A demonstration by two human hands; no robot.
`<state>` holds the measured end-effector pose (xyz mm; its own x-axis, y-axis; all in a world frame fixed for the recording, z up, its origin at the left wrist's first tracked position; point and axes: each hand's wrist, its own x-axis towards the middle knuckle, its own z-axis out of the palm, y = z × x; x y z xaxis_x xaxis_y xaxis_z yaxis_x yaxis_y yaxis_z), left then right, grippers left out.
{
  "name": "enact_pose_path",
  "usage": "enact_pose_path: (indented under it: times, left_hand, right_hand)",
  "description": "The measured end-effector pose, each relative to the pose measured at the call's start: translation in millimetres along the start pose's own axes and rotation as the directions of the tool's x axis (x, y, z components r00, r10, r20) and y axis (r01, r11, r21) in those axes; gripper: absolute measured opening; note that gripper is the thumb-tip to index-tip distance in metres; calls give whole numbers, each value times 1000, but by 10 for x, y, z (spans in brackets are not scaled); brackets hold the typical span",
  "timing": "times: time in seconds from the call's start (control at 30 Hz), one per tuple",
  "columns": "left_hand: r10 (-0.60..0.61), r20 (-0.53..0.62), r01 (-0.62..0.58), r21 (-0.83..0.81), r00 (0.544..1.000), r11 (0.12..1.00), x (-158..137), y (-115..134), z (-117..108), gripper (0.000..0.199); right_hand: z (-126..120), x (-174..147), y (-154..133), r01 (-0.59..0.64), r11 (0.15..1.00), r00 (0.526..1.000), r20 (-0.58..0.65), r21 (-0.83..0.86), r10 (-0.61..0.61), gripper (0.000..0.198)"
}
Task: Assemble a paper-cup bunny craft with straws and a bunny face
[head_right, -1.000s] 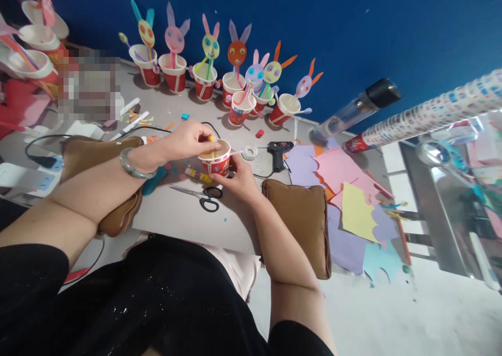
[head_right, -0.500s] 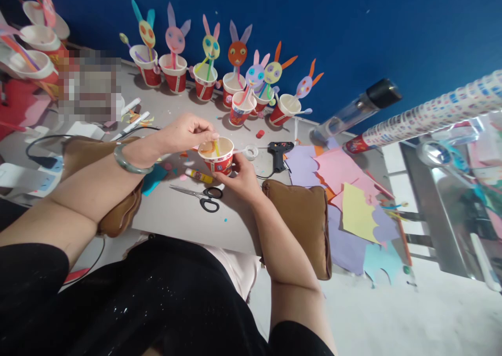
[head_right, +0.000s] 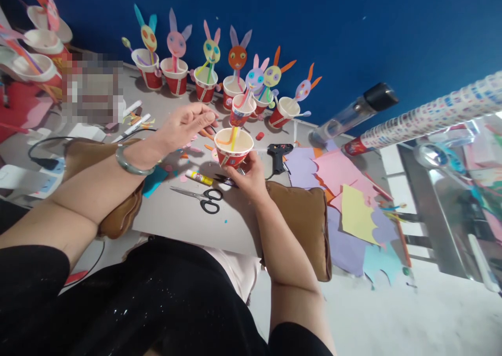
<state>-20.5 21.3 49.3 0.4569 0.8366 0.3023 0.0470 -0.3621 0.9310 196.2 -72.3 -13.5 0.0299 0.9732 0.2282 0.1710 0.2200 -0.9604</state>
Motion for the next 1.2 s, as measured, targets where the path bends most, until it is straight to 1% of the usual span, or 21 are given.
enact_pose_path:
  times: [0.07,0.13,0.23,0.3,0.37,0.43,0.57,0.63,0.77,0.87,0.97,1.07,1.2]
  left_hand:
    - [-22,3,22,9,1000,1000,7,-27,4,37]
    - [-64,29,64,13,998,998,-2,-40,12,29]
    - [-108,52,107,17,993,994,-28,-28,25,14]
    - [-114,53,113,28,992,993,-41,-8,31,6]
    - [-113,55,110,54,992,992,-48,13,30,4]
    - [-100,67,94,96,993,991,-49,34,23,7]
    - [-49,102,29,188,994,982,-55,82,-1,7]
    - [-31,110,9,198,993,980,-60,106,-10,5]
    - [-34,145,17,119,989,993,-72,152,-31,12]
    - [-68,218,63,30,974,998,-81,202,-62,14]
    - [-102,255,113,-29,962,993,-84,253,-98,16]
    - [-122,278,137,-36,953,990,-77,279,-124,22]
    - [-110,321,127,-33,941,991,-59,277,-146,27]
  right_hand:
    - [-9,24,-5,25,1000,999,-37,5,-25,67]
    - [-8,37,-22,31,999,998,-53,15,-30,85]
    - [1,26,-64,25,1000,999,-35,0,-25,112]
    - [8,8,-91,26,999,1000,-7,-26,-26,119]
    - [13,-10,-109,27,999,1000,15,-46,-26,120]
    - [16,-20,-118,23,998,999,28,-59,-21,120]
    - [12,-25,-129,18,998,998,58,-54,-14,116]
    - [6,-24,-139,22,999,997,75,-41,-19,114]
    - [-10,-9,-175,30,999,996,79,-30,-28,115]
    - [-28,7,-212,34,999,997,76,-24,-32,117]
    - [-48,13,-237,44,999,996,77,-25,-42,116]
    - [-65,3,-222,51,998,993,108,-26,-48,111]
    - [-79,-15,-167,55,998,987,155,-26,-50,108]
